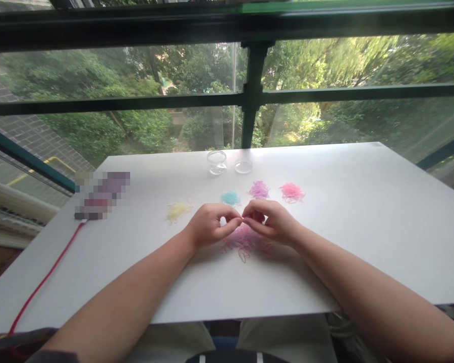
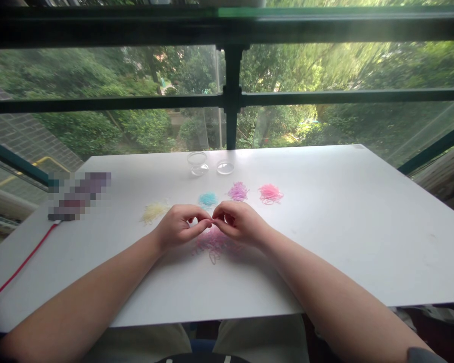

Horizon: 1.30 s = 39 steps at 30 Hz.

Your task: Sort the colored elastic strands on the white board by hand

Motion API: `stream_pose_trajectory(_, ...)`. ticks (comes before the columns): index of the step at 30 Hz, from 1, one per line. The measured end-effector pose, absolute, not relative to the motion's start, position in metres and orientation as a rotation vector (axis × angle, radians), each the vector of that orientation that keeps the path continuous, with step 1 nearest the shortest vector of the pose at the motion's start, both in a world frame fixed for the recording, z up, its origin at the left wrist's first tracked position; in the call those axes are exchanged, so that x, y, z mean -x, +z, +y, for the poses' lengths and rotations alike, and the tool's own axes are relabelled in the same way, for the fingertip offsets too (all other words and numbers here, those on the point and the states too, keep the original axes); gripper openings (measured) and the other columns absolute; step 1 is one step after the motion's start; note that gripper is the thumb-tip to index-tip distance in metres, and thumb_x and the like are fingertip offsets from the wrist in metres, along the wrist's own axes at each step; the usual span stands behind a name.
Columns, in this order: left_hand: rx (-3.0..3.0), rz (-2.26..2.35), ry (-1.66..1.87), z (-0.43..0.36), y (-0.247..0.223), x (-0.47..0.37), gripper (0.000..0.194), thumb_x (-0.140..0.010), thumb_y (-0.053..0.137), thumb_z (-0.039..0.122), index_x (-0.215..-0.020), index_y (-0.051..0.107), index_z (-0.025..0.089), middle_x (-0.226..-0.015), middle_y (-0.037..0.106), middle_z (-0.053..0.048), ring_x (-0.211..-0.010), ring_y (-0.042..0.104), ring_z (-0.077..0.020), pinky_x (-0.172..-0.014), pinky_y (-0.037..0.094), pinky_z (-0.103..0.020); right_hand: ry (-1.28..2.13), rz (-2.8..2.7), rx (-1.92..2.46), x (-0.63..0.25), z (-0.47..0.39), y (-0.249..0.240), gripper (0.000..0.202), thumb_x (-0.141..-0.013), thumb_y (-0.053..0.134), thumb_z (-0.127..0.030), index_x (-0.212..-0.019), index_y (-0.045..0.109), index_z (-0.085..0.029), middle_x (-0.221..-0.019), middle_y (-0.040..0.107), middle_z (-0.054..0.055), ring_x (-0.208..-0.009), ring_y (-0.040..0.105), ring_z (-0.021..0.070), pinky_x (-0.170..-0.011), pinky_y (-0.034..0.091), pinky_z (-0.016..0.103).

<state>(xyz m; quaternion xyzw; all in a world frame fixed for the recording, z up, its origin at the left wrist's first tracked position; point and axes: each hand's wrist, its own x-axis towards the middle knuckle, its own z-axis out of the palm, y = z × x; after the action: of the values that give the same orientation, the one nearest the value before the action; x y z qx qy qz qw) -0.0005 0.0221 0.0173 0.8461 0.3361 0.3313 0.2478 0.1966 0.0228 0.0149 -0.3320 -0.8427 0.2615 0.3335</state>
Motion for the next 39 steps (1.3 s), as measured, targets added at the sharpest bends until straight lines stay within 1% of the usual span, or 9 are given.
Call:
stream_pose_trajectory(4,-2.295,0.919,0.897,0.0215,0.0181,-0.0004,0.016,-0.079,0.052,0.023,-0.075,0.066,0.017,-0.063,0.064,0.0,-0.057,0.053,-0.0079,-0.057,0.04,-0.019,0.699,-2.202,0.832,-0.1975,0.0217,0.0171,0.001,-0.076,0.052,-0.016,-0.076,0.053,-0.016,-0.062,0.049,-0.001,-0.055,0.042,0.0078,-0.052,0.037,0.02)
stream_pose_trajectory(7,-2.293,0.92,0.891,0.0212,0.0187,-0.0006,0.015,-0.078,0.053,0.022,-0.075,0.066,0.017,-0.064,0.064,0.0,-0.058,0.054,-0.008,-0.057,0.041,-0.019,0.757,-2.217,0.811,-0.1982,0.0211,0.0187,0.004,-0.074,0.054,-0.018,-0.077,0.052,-0.016,-0.067,0.052,0.0,-0.058,0.045,0.0087,-0.053,0.039,0.021)
stream_pose_trajectory(13,-2.292,0.928,0.899,0.0204,0.0191,-0.0012,0.016,-0.079,0.052,0.023,-0.074,0.066,0.017,-0.063,0.064,0.0,-0.058,0.053,-0.0082,-0.058,0.041,-0.019,0.753,-2.182,0.843,-0.197,0.022,0.0182,0.005,-0.076,0.053,-0.018,-0.072,0.051,-0.016,-0.061,0.05,-0.001,-0.055,0.043,0.0085,-0.052,0.038,0.021)
stream_pose_trajectory(25,-2.264,0.959,0.914,0.0212,0.0184,0.0012,0.014,-0.077,0.054,0.019,-0.072,0.066,0.016,-0.061,0.062,0.001,-0.056,0.052,-0.0071,-0.057,0.04,-0.019,0.667,-2.212,0.828,-0.2003,0.0232,0.018,0.003,-0.073,0.053,-0.014,-0.072,0.054,-0.016,-0.063,0.054,0.0,-0.056,0.046,0.0086,-0.053,0.039,0.021)
stream_pose_trajectory(34,-2.251,0.98,0.894,0.0221,0.0164,0.0026,0.017,-0.078,0.052,0.021,-0.068,0.064,0.015,-0.06,0.062,0.001,-0.055,0.052,-0.0074,-0.057,0.041,-0.019,0.643,-2.225,0.845,-0.202,0.0227,0.0184,0.005,-0.073,0.051,-0.012,-0.072,0.054,-0.017,-0.063,0.054,0.0,-0.056,0.046,0.0093,-0.053,0.037,0.022)
stream_pose_trajectory(37,-2.25,0.978,0.871,0.0227,0.0163,0.0036,0.019,-0.079,0.05,0.023,-0.07,0.065,0.015,-0.062,0.063,0.0,-0.057,0.053,-0.0081,-0.058,0.041,-0.02,0.64,-2.227,0.844,-0.2023,0.0229,0.0185,0.006,-0.073,0.051,-0.012,-0.071,0.054,-0.017,-0.063,0.054,0.0,-0.056,0.046,0.0093,-0.053,0.037,0.022)
stream_pose_trajectory(39,-2.252,0.96,0.852,0.0225,0.0169,0.0039,0.016,-0.078,0.053,0.026,-0.077,0.065,0.016,-0.07,0.065,-0.002,-0.062,0.056,-0.0096,-0.06,0.042,-0.021,0.639,-2.225,0.846,-0.2021,0.0229,0.0186,0.006,-0.072,0.051,-0.012,-0.071,0.054,-0.017,-0.062,0.054,0.0,-0.056,0.046,0.0091,-0.053,0.037,0.021)
